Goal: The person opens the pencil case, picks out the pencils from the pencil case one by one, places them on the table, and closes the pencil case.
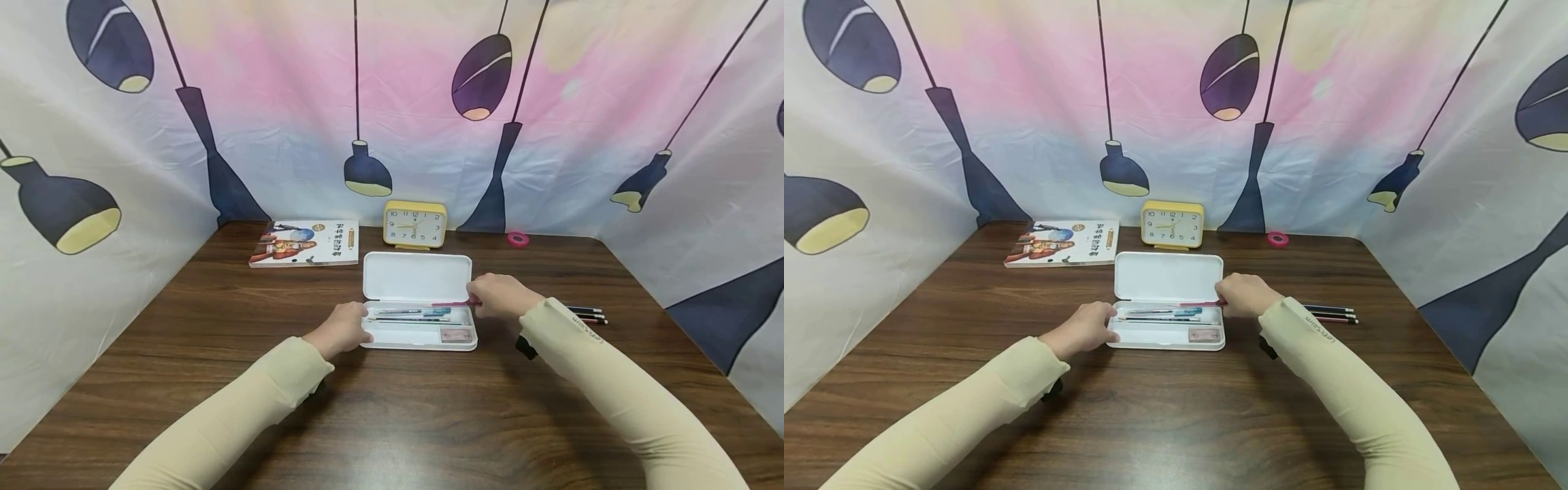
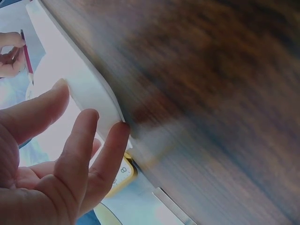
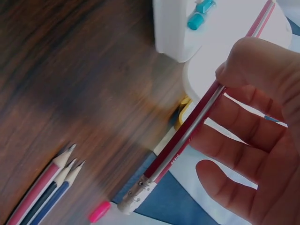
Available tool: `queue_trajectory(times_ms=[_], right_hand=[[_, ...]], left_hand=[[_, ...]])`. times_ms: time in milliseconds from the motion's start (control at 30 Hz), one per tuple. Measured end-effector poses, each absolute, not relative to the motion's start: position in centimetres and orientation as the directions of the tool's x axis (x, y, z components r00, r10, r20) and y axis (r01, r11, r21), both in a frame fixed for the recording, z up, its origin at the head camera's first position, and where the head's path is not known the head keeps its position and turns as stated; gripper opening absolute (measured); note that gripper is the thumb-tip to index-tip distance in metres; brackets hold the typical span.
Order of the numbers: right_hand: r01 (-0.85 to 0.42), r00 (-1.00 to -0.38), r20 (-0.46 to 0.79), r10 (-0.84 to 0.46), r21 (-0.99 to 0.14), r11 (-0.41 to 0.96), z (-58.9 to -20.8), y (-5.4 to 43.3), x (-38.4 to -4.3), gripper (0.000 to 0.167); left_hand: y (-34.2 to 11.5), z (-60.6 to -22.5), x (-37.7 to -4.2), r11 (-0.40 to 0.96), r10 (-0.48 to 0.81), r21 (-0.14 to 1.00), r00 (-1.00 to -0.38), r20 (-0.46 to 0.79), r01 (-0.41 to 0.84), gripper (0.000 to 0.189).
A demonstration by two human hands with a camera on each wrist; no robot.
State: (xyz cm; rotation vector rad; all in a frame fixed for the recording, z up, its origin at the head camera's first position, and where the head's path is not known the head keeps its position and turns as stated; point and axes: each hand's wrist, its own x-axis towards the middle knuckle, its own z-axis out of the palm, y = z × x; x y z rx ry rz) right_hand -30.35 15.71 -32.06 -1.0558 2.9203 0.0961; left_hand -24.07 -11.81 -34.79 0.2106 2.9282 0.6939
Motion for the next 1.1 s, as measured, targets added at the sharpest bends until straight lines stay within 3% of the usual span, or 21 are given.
queue_trajectory(times_ms=[1100], right_hand=[[-0.534, -0.841, -0.095, -0.533, -0.014, 0.845, -33.1, 21.4, -30.7, 0.011]], left_hand=[[-11.8, -34.8, -24.1, 0.888, 0.169, 0.446, -0.982, -0.086, 0.113, 0.047]])
